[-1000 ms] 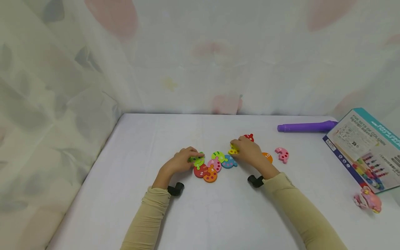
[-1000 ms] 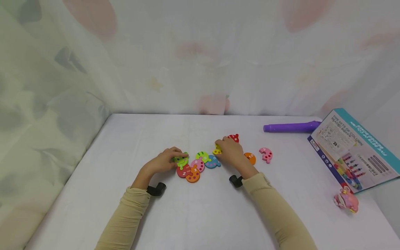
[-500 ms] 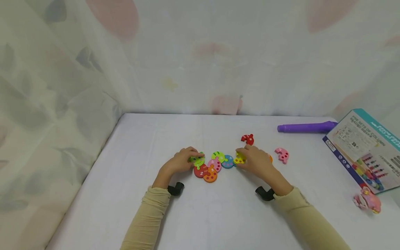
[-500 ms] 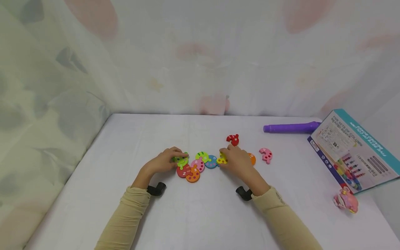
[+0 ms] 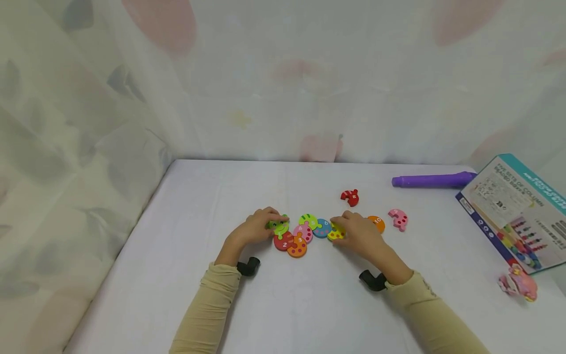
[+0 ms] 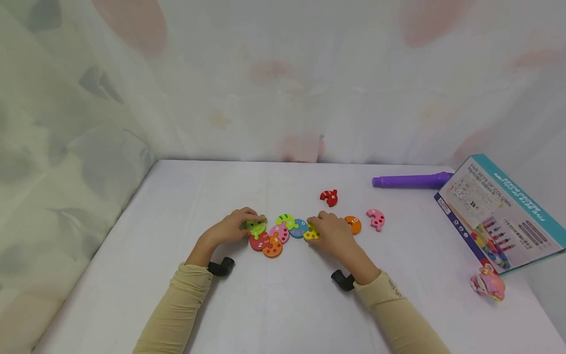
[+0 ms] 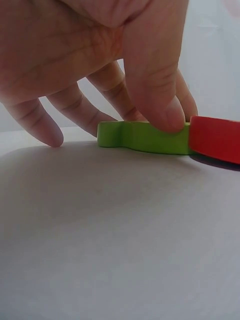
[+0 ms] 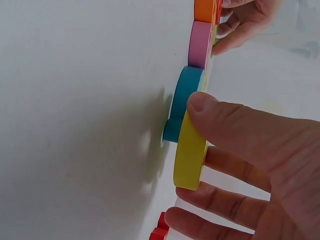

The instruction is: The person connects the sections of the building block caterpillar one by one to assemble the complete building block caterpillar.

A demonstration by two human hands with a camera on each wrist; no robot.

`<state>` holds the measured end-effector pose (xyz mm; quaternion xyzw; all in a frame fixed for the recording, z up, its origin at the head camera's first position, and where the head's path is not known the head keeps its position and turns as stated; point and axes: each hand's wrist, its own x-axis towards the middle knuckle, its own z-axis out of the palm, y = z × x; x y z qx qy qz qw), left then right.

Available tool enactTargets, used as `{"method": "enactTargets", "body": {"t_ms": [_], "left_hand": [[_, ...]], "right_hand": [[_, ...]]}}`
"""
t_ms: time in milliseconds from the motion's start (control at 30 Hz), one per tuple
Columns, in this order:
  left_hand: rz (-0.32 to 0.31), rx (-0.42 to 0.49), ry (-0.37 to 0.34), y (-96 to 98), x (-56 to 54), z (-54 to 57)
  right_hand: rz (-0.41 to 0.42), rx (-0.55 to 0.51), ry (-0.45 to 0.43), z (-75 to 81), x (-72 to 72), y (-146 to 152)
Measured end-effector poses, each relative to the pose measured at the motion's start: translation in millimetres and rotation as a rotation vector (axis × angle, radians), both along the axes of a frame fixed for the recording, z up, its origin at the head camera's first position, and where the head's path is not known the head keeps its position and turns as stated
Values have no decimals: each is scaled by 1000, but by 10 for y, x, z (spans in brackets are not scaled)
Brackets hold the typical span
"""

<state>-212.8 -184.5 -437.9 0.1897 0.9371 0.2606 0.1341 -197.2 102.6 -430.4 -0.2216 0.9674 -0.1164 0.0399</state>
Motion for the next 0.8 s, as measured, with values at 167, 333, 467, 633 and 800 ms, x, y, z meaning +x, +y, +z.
{"method": "enactTargets", "body": {"t_ms": [167, 333, 467, 633, 800], "left_hand": [[-3, -14, 0, -1, -5, -9], [3, -12, 0, -4, -9, -24], [-3, 6, 12, -13, -10, -32], [-17, 10, 29, -10, 1, -14], [-2, -2, 4, 2, -18, -18]], "right_hand": [[3, 5, 8, -3, 22, -3], [15, 3, 22, -1, 19, -9], [24, 23, 21, -19, -2, -25], [10, 48, -9, -44, -22, -38], [13, 60, -36, -23, -32, -31]]}}
